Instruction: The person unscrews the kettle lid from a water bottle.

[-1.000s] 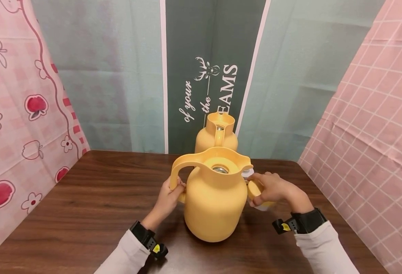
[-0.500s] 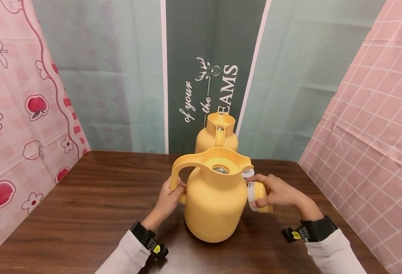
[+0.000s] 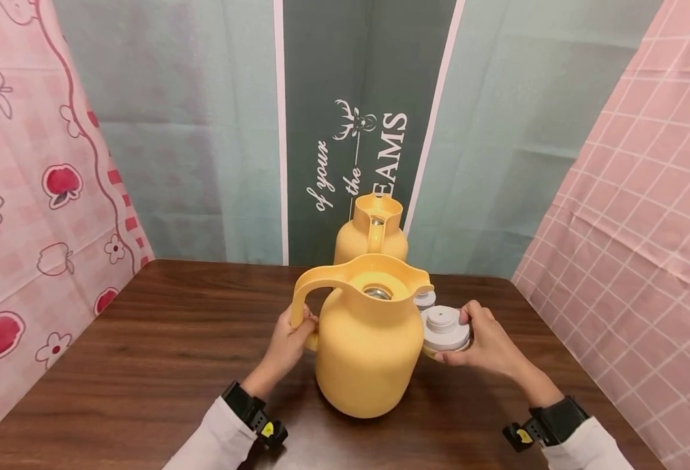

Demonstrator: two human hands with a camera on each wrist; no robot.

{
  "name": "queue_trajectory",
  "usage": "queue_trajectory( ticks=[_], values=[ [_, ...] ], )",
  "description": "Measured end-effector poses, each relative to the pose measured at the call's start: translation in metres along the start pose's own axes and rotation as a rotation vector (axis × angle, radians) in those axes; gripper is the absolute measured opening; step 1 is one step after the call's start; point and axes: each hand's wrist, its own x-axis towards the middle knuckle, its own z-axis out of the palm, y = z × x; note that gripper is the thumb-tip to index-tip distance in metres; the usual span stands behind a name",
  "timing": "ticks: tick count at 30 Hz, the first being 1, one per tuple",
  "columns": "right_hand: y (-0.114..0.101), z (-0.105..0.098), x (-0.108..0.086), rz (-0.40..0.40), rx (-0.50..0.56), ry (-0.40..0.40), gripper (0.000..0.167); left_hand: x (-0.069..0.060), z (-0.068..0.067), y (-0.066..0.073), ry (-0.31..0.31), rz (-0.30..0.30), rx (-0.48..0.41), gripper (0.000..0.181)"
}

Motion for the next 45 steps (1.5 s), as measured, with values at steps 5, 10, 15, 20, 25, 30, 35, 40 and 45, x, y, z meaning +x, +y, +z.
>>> queue_trajectory(
  ticks=[5,10,15,20,25,30,35,40,45],
  values=[
    [-0.005,0.003,-0.009,0.125,0.143,0.023,0.073,0.002,-0.002,-0.019,0.017,-0.004,0.007,0.014],
    [-0.01,0.005,-0.009,0.168,0.215,0.014,0.095,0.001,-0.002,-0.022,0.032,0.02,0.014,0.013],
    [-0.016,0.006,-0.007,0.234,0.217,0.019,0.096,0.001,-0.001,-0.022,0.028,0.012,-0.011,0.013],
    [-0.02,0.009,-0.006,0.279,0.328,0.018,0.093,0.001,-0.001,-0.022,0.028,-0.004,-0.006,0.013],
    [-0.02,0.011,-0.007,0.286,0.348,0.03,0.095,0.002,-0.001,-0.015,0.016,-0.021,-0.004,0.013],
    [-0.018,0.015,-0.007,0.312,0.3,0.006,0.097,0.0,0.001,0.002,0.013,-0.027,0.003,0.013],
    [-0.015,0.022,-0.01,0.323,0.253,-0.05,0.098,-0.001,0.001,0.007,0.011,-0.033,-0.009,0.013],
    [-0.013,0.03,-0.014,0.373,0.256,-0.14,0.1,0.0,0.0,0.006,0.012,-0.059,-0.012,0.014],
    [-0.013,0.038,-0.018,0.407,0.233,-0.192,0.1,-0.001,0.0,0.008,0.016,-0.062,-0.005,0.012]
  ],
)
